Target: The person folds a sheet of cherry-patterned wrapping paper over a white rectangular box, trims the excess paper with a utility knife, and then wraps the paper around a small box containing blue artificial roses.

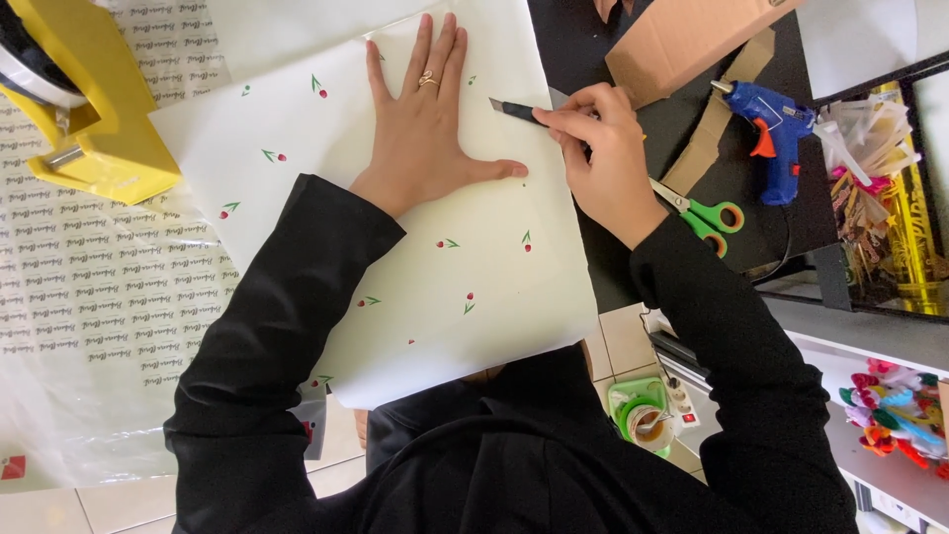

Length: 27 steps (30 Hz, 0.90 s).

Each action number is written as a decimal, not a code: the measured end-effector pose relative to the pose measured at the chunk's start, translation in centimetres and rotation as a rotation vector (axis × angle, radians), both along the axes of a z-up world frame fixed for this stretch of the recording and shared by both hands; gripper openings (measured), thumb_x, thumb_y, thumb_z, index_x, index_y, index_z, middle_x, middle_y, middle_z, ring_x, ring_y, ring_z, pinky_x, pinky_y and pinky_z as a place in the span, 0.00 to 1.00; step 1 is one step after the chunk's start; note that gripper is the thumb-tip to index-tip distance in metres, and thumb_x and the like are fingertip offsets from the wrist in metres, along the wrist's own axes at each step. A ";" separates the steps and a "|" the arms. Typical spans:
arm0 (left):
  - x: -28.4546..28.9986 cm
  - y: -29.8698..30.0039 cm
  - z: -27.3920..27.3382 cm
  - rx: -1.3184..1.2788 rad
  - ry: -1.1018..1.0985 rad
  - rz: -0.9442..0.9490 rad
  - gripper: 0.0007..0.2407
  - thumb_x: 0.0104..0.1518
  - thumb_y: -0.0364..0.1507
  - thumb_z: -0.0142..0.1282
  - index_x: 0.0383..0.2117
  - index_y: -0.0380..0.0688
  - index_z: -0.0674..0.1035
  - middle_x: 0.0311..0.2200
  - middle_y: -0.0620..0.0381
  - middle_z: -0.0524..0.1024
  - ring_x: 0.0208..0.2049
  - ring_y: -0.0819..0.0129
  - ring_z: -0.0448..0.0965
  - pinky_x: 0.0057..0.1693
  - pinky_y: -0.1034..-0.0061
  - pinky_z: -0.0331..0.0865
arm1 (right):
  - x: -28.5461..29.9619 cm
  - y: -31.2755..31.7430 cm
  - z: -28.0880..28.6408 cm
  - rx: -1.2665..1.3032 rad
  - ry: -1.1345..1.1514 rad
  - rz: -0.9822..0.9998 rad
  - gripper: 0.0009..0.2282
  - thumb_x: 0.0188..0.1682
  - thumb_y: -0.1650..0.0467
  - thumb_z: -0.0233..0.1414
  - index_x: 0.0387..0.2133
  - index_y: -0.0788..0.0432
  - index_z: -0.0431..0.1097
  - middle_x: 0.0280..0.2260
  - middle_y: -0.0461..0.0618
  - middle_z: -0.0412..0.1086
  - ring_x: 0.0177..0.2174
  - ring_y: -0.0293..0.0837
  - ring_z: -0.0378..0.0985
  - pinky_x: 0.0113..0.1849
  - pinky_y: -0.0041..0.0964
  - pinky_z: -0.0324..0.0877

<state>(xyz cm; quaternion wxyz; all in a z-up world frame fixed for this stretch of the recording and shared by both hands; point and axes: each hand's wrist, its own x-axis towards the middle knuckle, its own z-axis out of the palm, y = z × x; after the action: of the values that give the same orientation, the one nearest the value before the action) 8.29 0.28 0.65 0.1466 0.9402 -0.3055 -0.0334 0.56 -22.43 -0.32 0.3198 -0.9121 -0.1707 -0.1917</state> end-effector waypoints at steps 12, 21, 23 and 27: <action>0.1 0.0 -0.5 -0.002 -0.030 0.011 0.61 0.42 0.76 0.47 0.72 0.34 0.48 0.75 0.50 0.41 0.75 0.57 0.33 0.69 0.32 0.24 | 1.2 -0.1 -0.5 0.011 -0.010 -0.011 0.14 0.55 0.84 0.53 0.48 0.60 0.79 0.37 0.52 0.65 0.39 0.51 0.67 0.43 0.43 0.66; 0.1 0.0 -0.4 -0.021 -0.019 0.009 0.61 0.42 0.75 0.50 0.72 0.35 0.48 0.75 0.49 0.42 0.74 0.57 0.33 0.69 0.32 0.24 | 2.1 0.5 -0.1 0.023 -0.006 -0.019 0.13 0.55 0.84 0.52 0.49 0.63 0.78 0.37 0.51 0.65 0.39 0.50 0.65 0.42 0.40 0.68; 0.0 0.1 -0.2 -0.010 -0.015 0.010 0.61 0.43 0.75 0.49 0.72 0.34 0.48 0.75 0.49 0.42 0.74 0.58 0.32 0.69 0.32 0.24 | 2.7 0.8 -0.5 0.019 -0.025 -0.004 0.13 0.55 0.84 0.52 0.49 0.62 0.78 0.37 0.52 0.64 0.38 0.51 0.66 0.43 0.42 0.66; 0.2 0.0 -0.2 0.012 -0.006 0.017 0.61 0.43 0.75 0.49 0.72 0.35 0.46 0.75 0.49 0.40 0.75 0.59 0.31 0.70 0.33 0.25 | 3.6 1.2 -0.8 0.014 -0.036 -0.015 0.13 0.56 0.83 0.52 0.50 0.62 0.78 0.37 0.51 0.64 0.38 0.51 0.65 0.44 0.42 0.65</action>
<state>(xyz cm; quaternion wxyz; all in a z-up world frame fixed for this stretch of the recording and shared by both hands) 8.45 0.33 0.43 0.1401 0.9438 -0.2977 -0.0313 4.13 -21.27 -1.08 0.3217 -0.9074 -0.1683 -0.2115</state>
